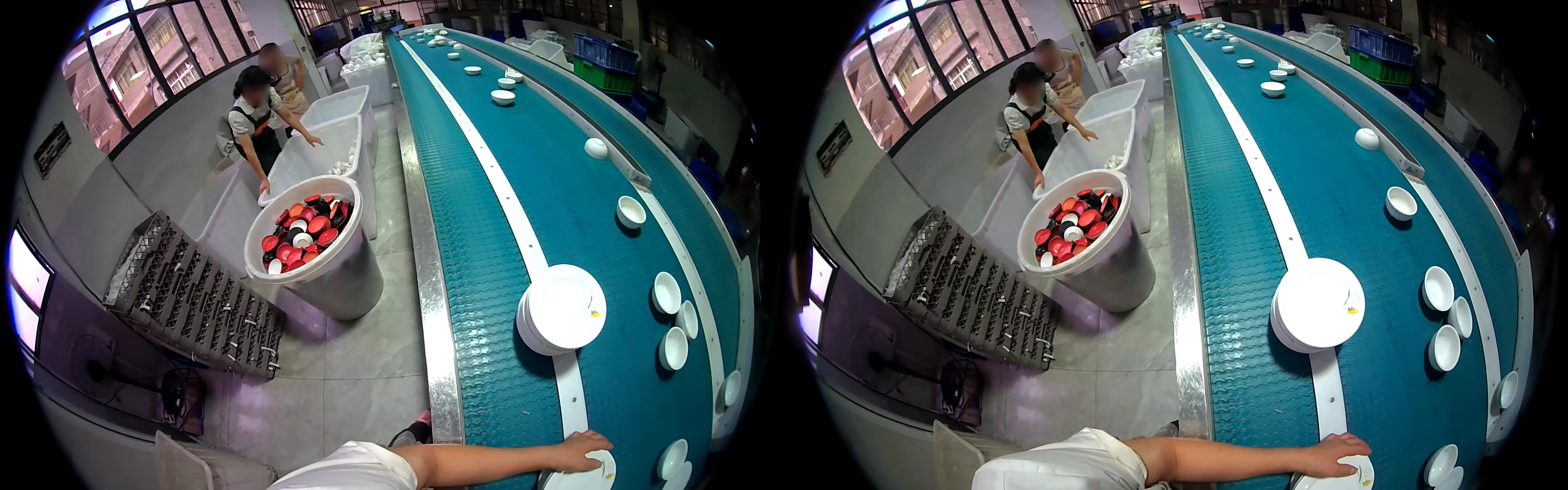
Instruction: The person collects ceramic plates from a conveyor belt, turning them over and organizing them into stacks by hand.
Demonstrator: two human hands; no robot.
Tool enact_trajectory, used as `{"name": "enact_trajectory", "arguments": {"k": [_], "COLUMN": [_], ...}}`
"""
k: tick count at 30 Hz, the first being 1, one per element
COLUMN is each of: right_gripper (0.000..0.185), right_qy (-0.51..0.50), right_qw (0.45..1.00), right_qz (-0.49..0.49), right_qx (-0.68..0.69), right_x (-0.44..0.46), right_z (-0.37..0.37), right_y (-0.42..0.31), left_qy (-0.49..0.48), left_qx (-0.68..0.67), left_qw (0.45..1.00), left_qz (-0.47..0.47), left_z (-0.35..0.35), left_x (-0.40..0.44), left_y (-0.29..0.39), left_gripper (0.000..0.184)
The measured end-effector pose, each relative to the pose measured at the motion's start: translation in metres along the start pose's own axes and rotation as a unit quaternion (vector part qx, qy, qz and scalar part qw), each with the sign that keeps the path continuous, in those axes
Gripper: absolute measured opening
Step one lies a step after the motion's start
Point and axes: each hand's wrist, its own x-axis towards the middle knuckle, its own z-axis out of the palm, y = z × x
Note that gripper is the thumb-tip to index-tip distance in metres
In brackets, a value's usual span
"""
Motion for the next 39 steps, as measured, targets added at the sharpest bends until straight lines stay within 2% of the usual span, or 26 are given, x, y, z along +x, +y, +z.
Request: {"name": "enact_trajectory", "arguments": {"k": [14, 15, 16, 17, 18, 19, 20, 21, 22, 24, 25, 26, 27, 29, 30, 33, 35, 37, 39], "right_gripper": [0.034, 0.034, 0.034, 0.033, 0.033, 0.028, 0.024, 0.025, 0.031, 0.046, 0.051, 0.056, 0.067, 0.078, 0.084, 0.084, 0.084, 0.079, 0.076], "right_qy": [0.017, 0.018, 0.023, 0.021, 0.017, -0.060, -0.058, -0.058, -0.087, -0.079, -0.041, 0.008, -0.011, -0.082, -0.098, -0.114, -0.077, -0.042, 0.025], "right_qw": [0.998, 0.996, 0.975, 0.924, 0.902, 0.998, 0.992, 0.989, 0.988, 0.963, 0.967, 0.979, 0.986, 0.976, 0.965, 0.948, 0.950, 0.970, 0.983], "right_qz": [0.028, 0.036, 0.060, 0.091, 0.096, -0.025, -0.077, -0.132, -0.126, -0.255, -0.252, -0.203, -0.148, -0.032, -0.060, -0.092, -0.037, 0.059, 0.063], "right_qx": [0.045, 0.080, 0.211, 0.372, 0.421, -0.020, -0.078, -0.032, -0.014, 0.032, 0.022, -0.036, -0.080, -0.200, -0.237, -0.284, -0.301, -0.231, -0.171], "right_x": [-0.026, -0.032, -0.036, -0.039, -0.056, -0.076, -0.093, -0.098, -0.097, -0.103, -0.099, -0.093, -0.081, -0.077, -0.081, -0.098, -0.098, -0.103, -0.115], "right_z": [-0.016, -0.019, -0.018, -0.010, -0.010, -0.029, -0.037, -0.026, -0.003, -0.006, -0.006, -0.017, -0.026, -0.028, -0.029, -0.037, -0.039, -0.051, -0.047], "right_y": [0.012, 0.014, 0.017, 0.029, 0.022, -0.035, -0.111, -0.140, -0.157, -0.217, -0.222, -0.188, -0.185, -0.163, -0.151, -0.148, -0.141, -0.128, -0.100], "left_qy": [0.016, 0.018, 0.043, 0.049, 0.082, 0.112, 0.107, 0.072, 0.072, 0.056, 0.073, 0.047, 0.056, 0.055, 0.054, 0.055, 0.053, 0.065, 0.099], "left_qx": [-0.002, -0.003, 0.015, 0.027, 0.008, 0.010, 0.005, 0.008, 0.010, -0.040, -0.062, -0.061, -0.066, -0.102, -0.113, -0.104, -0.104, -0.119, -0.032], "left_qw": [1.000, 1.000, 0.999, 0.998, 0.995, 0.991, 0.991, 0.996, 0.997, 0.998, 0.995, 0.997, 0.996, 0.993, 0.992, 0.993, 0.993, 0.991, 0.994], "left_qz": [0.002, 0.007, 0.006, 0.008, 0.055, 0.077, 0.083, 0.054, 0.022, -0.007, -0.016, -0.014, -0.010, -0.016, -0.018, -0.012, -0.008, -0.015, 0.017], "left_z": [0.003, 0.005, 0.006, 0.016, 0.032, 0.025, 0.020, 0.003, -0.014, -0.032, -0.036, -0.017, -0.017, -0.015, -0.016, -0.017, -0.018, -0.018, -0.017], "left_x": [0.004, 0.005, 0.008, 0.012, 0.009, -0.002, -0.006, -0.010, -0.016, -0.021, -0.022, -0.006, -0.001, 0.001, 0.001, -0.003, 0.000, -0.002, -0.004], "left_y": [-0.005, -0.007, -0.011, -0.017, -0.037, -0.030, -0.026, -0.012, -0.005, -0.004, -0.005, -0.008, -0.007, -0.014, -0.014, -0.021, -0.028, -0.033, -0.017], "left_gripper": [0.050, 0.050, 0.050, 0.050, 0.048, 0.046, 0.043, 0.044, 0.045, 0.048, 0.049, 0.050, 0.051, 0.051, 0.051, 0.050, 0.048, 0.047, 0.043]}}
